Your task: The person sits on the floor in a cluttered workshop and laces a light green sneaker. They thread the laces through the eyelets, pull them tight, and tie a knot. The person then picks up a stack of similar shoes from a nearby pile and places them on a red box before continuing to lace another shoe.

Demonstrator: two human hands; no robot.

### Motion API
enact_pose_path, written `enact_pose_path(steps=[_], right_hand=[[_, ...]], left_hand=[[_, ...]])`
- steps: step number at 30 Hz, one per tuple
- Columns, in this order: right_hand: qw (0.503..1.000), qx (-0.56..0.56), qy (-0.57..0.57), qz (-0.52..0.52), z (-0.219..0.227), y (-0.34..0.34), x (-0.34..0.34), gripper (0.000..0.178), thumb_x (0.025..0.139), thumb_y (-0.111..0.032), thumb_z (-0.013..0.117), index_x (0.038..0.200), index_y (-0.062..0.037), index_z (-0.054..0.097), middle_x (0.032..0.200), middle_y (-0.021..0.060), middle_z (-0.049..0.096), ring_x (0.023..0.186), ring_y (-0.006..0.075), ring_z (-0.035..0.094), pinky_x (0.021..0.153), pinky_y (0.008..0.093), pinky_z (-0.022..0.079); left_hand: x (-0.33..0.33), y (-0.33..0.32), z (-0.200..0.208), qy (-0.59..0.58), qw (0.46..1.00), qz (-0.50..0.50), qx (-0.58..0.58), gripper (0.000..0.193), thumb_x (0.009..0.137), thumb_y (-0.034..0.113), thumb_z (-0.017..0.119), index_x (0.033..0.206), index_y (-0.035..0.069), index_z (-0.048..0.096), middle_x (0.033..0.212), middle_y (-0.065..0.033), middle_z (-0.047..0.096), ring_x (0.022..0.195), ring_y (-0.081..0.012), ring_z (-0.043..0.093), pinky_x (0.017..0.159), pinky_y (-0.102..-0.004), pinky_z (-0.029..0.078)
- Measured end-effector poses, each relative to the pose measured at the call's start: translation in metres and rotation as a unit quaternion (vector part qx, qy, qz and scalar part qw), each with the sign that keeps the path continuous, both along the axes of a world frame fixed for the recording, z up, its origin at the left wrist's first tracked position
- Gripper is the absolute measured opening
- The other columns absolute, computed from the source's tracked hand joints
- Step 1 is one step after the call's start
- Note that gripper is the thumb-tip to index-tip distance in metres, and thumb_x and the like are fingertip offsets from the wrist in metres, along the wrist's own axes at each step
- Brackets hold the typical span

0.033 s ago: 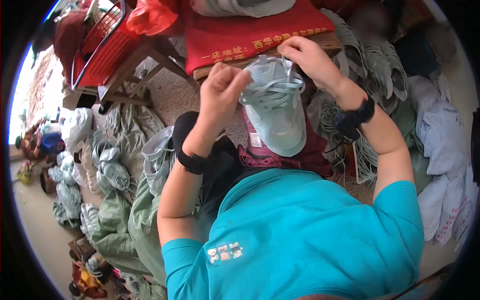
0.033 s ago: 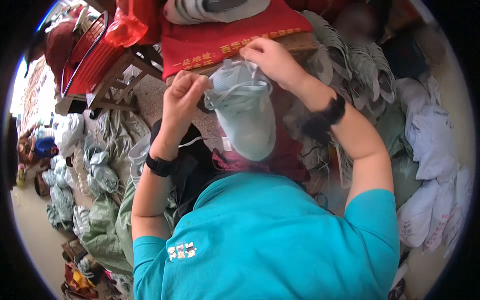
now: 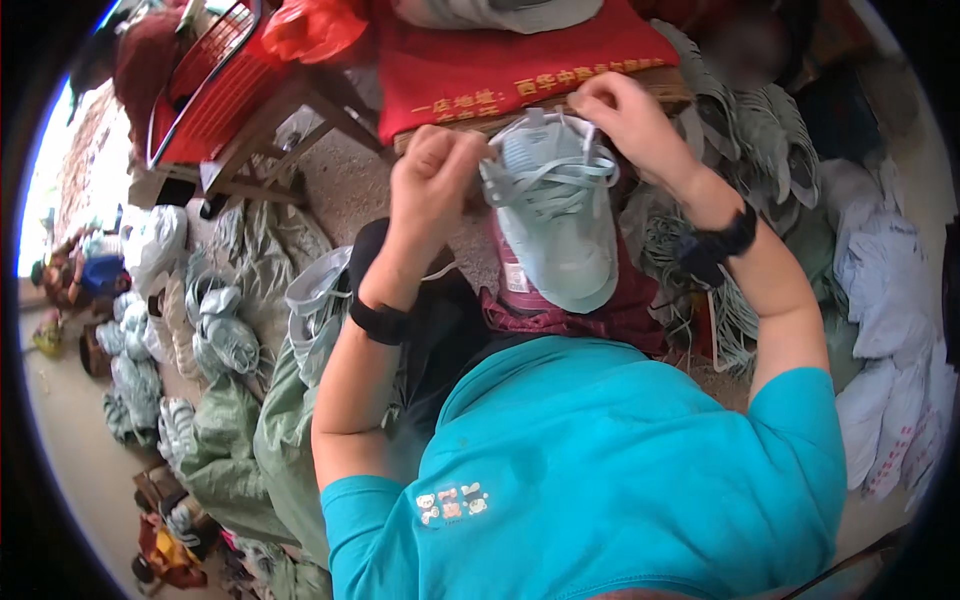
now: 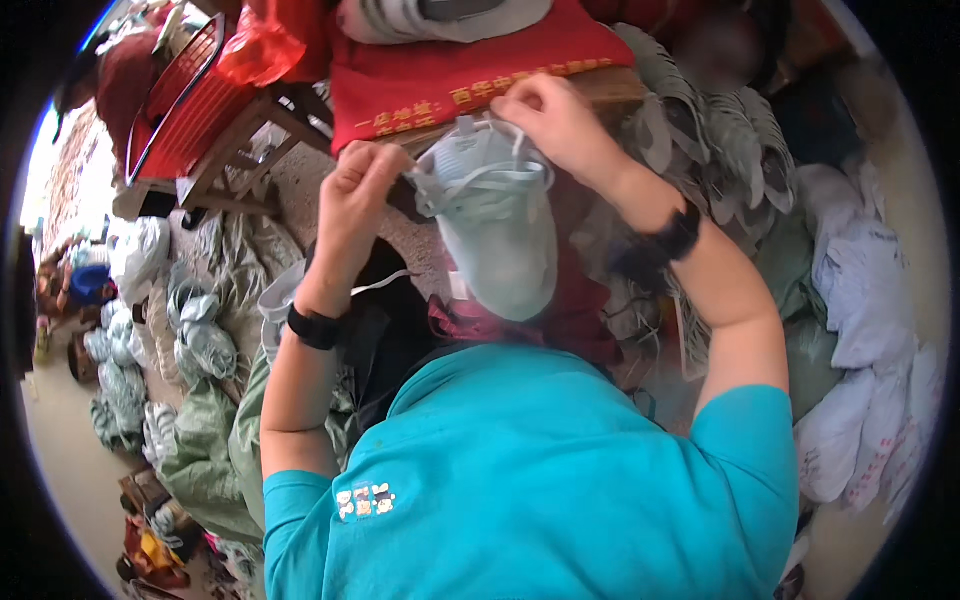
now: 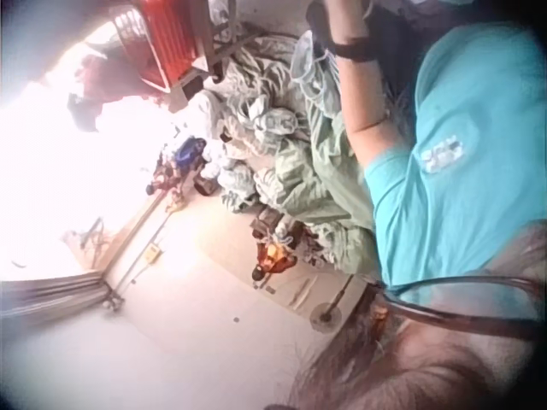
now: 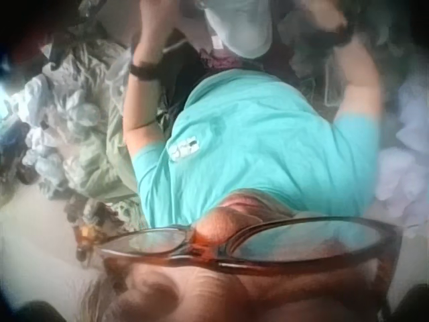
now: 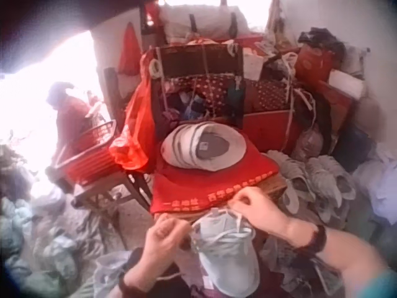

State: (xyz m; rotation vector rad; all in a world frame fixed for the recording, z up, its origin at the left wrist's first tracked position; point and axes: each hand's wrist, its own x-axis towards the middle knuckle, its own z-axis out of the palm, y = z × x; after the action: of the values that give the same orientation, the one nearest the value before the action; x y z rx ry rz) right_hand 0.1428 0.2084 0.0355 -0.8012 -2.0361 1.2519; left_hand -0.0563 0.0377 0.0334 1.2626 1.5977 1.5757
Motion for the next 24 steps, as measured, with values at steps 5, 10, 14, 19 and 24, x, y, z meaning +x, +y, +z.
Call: enact_pose_path(steps=[5,10,14,19,24], right_hand=[[0.984,-0.114,-0.139,-0.017,0.005,-0.044,0.038,0.052,0.089,-0.027,0.071,0.125,-0.0027,0.041,0.095,0.0067,0.060,0.077,0.0114,0.058,0.059,0.0257,0.048],[0.977,-0.208,-0.020,0.030,0.022,-0.056,0.035,0.039,0.097,-0.016,0.057,0.131,-0.0009,0.045,0.085,-0.0010,0.056,0.059,0.0010,0.045,0.050,0.0161,0.037],[0.983,-0.180,0.029,0.025,0.029,-0.054,0.029,0.032,0.098,-0.015,0.055,0.127,-0.0015,0.051,0.091,-0.0016,0.059,0.066,0.0002,0.049,0.060,0.0135,0.040],[0.991,-0.122,0.051,-0.014,0.037,-0.058,0.026,0.035,0.098,-0.015,0.056,0.130,-0.0025,0.050,0.115,0.0038,0.061,0.080,0.0029,0.057,0.070,0.0172,0.046],[0.984,0.141,-0.067,-0.082,0.036,-0.060,0.038,0.035,0.092,-0.009,0.061,0.126,-0.0040,0.053,0.120,0.0070,0.058,0.097,0.0113,0.059,0.083,0.0272,0.050]], left_hand=[[-0.106,-0.063,-0.051,-0.084,0.979,0.179,-0.042,0.022,0.096,0.021,0.061,0.106,0.002,0.068,0.087,0.0040,0.061,0.072,-0.0045,0.049,0.066,-0.0212,0.041],[-0.223,-0.202,-0.177,0.115,0.856,0.426,-0.268,0.035,0.085,0.029,0.070,0.103,-0.001,0.070,0.086,-0.0058,0.070,0.076,-0.0131,0.062,0.072,-0.0272,0.049],[-0.210,-0.237,-0.189,0.230,0.705,0.388,-0.547,0.049,0.078,0.030,0.070,0.121,0.009,0.062,0.121,-0.0200,0.060,0.112,-0.0396,0.058,0.102,-0.0450,0.043],[-0.226,-0.296,-0.267,0.341,0.734,0.301,-0.504,0.050,0.078,0.029,0.071,0.122,0.008,0.060,0.122,-0.0211,0.058,0.110,-0.0435,0.057,0.097,-0.0474,0.047],[-0.223,-0.274,-0.298,0.214,0.788,0.106,-0.567,0.056,0.080,0.038,0.071,0.122,0.003,0.060,0.116,-0.0253,0.064,0.112,-0.0414,0.059,0.096,-0.0473,0.047]])
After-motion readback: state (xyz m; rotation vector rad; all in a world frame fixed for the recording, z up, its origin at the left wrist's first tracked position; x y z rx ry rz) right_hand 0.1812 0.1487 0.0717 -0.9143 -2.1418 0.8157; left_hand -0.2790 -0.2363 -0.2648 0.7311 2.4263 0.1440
